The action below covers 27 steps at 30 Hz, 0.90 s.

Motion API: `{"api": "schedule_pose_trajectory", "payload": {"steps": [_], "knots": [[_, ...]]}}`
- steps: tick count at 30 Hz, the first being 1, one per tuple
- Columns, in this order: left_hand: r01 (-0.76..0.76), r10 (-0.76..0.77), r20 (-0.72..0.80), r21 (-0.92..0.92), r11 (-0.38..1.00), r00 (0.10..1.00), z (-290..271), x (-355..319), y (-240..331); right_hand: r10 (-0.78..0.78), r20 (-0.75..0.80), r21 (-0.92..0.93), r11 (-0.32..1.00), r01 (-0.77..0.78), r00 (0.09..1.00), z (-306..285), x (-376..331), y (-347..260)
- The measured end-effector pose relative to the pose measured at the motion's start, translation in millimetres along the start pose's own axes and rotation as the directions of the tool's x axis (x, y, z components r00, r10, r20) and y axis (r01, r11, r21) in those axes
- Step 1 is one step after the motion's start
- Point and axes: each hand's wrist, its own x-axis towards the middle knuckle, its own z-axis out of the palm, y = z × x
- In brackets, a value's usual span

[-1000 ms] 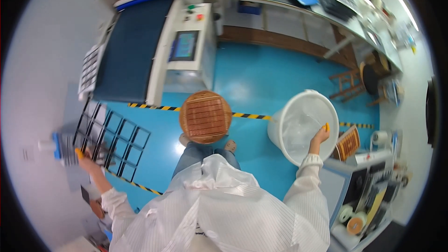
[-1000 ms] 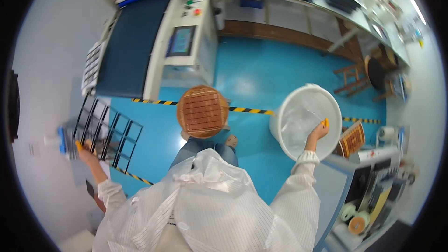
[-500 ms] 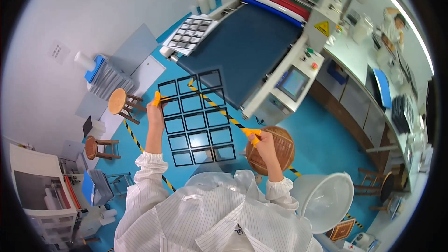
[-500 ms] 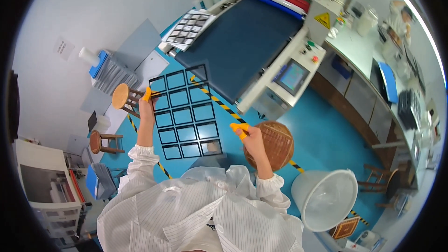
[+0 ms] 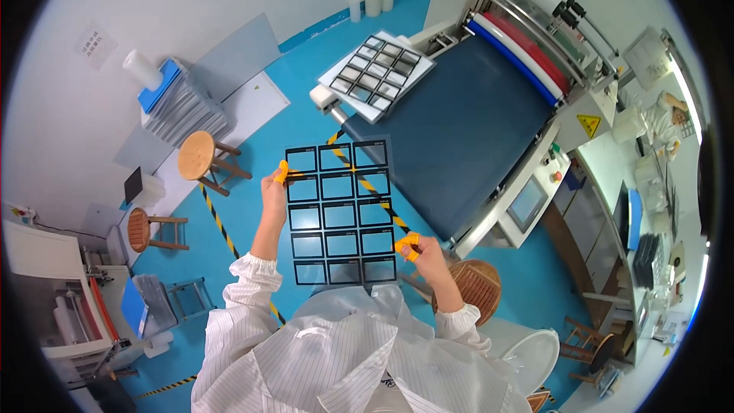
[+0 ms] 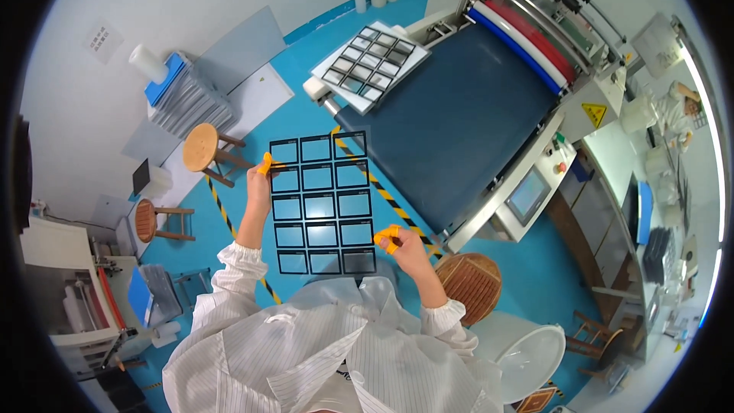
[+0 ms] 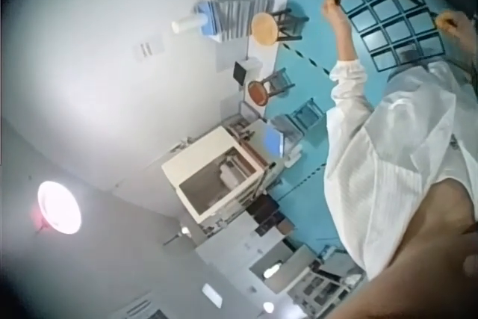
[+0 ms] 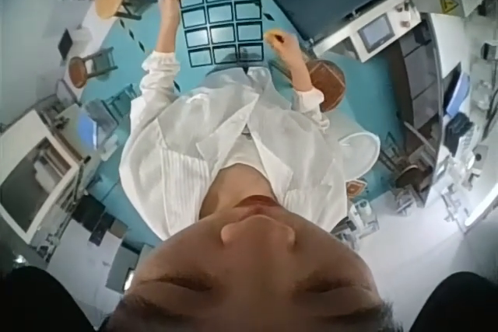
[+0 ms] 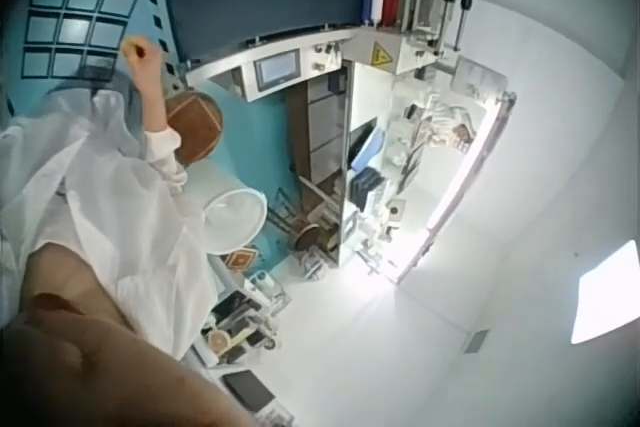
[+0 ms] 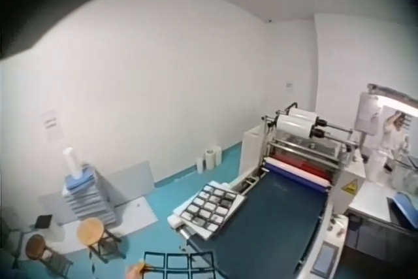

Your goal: The person is picking up, inspecting, and moving black plastic trays between workstations and a machine in a manufacturing environment.

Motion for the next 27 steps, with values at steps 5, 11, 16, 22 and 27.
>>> {"api": "schedule_pose_trajectory", "payload": {"steps": [5, 11, 16, 22, 27], "knots": [[0.081, -0.071, 0.147, -0.062, 0.995, 0.987, 37.8, 61.5, 2.4, -0.167, -0.168, 0.137, 0.972, 0.191, 0.972, -57.1, 50.8, -9.5], [0.164, -0.188, 0.293, 0.105, 0.981, 0.938, 66.9, 127.3, 14.8, -0.155, -0.525, 0.016, 0.981, 0.192, 0.837, -186.7, 124.1, -35.6], [0.213, -0.241, 0.337, 0.117, 0.970, 0.910, 98.1, 184.1, 15.4, -0.178, -0.720, -0.172, 0.982, 0.076, 0.671, -280.0, 233.2, -51.3], [0.363, -0.378, 0.148, 0.119, 0.924, 0.914, 87.2, 243.6, 38.1, -0.085, -0.759, 0.002, 0.991, 0.133, 0.646, -338.0, 393.1, -53.2], [0.472, -0.471, 0.031, -0.012, 0.882, 0.881, 73.8, 270.8, 40.9, 0.071, -0.808, 0.197, 0.968, 0.154, 0.585, -349.7, 485.0, -55.5]]}}
